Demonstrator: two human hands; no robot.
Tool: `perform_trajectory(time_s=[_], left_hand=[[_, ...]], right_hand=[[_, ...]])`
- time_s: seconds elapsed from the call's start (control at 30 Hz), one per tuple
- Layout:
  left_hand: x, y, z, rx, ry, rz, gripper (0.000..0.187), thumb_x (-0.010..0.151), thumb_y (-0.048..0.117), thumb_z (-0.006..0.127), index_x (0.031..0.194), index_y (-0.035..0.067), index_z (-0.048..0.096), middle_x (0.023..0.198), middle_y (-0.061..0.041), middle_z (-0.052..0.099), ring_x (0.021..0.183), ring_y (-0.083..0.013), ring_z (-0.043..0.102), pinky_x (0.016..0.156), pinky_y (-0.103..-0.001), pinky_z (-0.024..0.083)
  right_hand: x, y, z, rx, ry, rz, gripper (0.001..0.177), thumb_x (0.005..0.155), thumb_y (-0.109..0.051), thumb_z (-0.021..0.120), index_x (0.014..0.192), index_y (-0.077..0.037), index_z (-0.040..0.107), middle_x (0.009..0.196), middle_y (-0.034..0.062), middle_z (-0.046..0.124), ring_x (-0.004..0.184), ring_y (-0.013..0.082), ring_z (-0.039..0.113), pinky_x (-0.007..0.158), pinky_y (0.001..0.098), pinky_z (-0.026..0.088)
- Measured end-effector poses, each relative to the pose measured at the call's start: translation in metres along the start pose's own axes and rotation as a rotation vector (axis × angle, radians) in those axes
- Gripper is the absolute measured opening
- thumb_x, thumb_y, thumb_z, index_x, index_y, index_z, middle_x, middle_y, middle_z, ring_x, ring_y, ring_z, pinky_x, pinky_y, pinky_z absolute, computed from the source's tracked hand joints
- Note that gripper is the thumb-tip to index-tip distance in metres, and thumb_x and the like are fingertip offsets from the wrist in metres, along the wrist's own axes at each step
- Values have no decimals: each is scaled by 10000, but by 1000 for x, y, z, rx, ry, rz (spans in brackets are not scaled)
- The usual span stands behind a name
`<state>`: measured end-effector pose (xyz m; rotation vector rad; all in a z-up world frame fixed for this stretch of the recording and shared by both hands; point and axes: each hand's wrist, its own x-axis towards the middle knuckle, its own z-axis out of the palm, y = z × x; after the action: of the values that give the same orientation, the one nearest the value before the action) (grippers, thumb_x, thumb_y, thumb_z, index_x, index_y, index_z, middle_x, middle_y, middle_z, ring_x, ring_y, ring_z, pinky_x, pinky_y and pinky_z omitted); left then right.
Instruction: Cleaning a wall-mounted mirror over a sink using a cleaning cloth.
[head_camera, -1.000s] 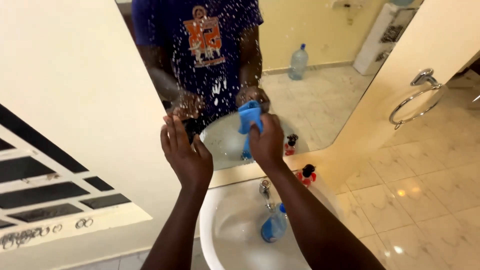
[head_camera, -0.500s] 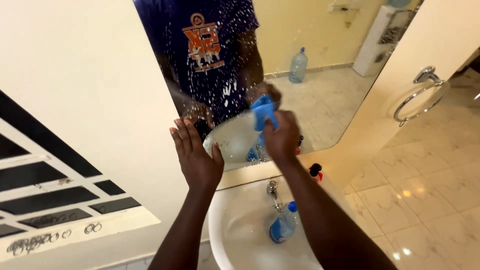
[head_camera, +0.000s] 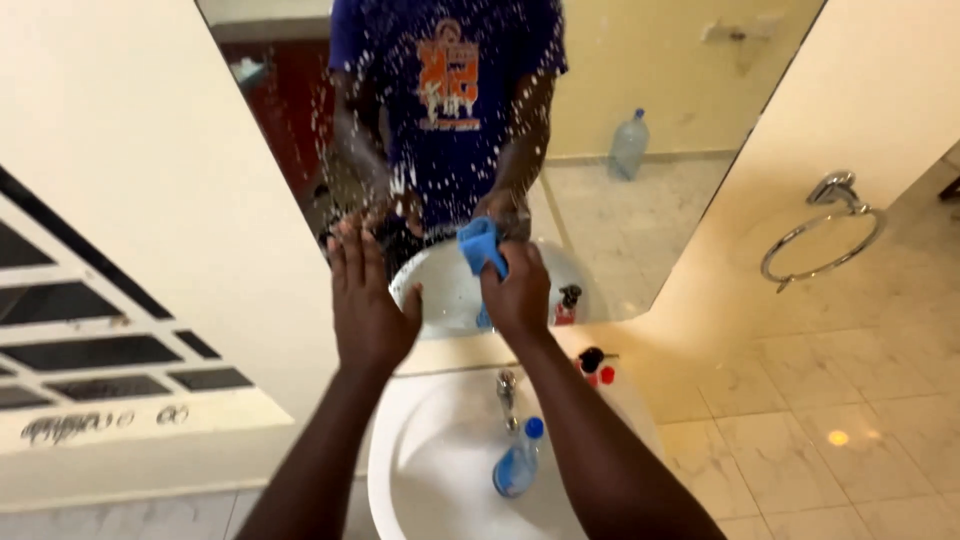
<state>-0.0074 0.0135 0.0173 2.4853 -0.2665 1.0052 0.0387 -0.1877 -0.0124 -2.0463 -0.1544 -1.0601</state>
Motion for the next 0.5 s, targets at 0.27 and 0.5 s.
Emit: perform_trajectory(time_s=[0.27, 0.5], left_hand=[[-9, -21, -6, 158, -67, -51, 960, 853, 306, 773, 1569, -77, 261, 1701, -248, 164, 1569, -466, 156, 1263, -502, 213], [-6, -22, -6, 185, -113, -120, 1000, 819, 299, 790, 1592, -32, 249, 1681, -229, 174, 1534, -476, 180, 1222, -487, 265]], right_hand=[[21, 77, -61, -85, 179, 1, 176, 813, -88, 749, 909, -28, 613, 905, 153, 604, 830, 346, 609, 744, 459, 489], [39, 140, -112, -52, 363, 22, 148, 893, -83, 733, 971, -22, 622, 957, 155, 622, 862, 335, 636, 782, 451, 518]])
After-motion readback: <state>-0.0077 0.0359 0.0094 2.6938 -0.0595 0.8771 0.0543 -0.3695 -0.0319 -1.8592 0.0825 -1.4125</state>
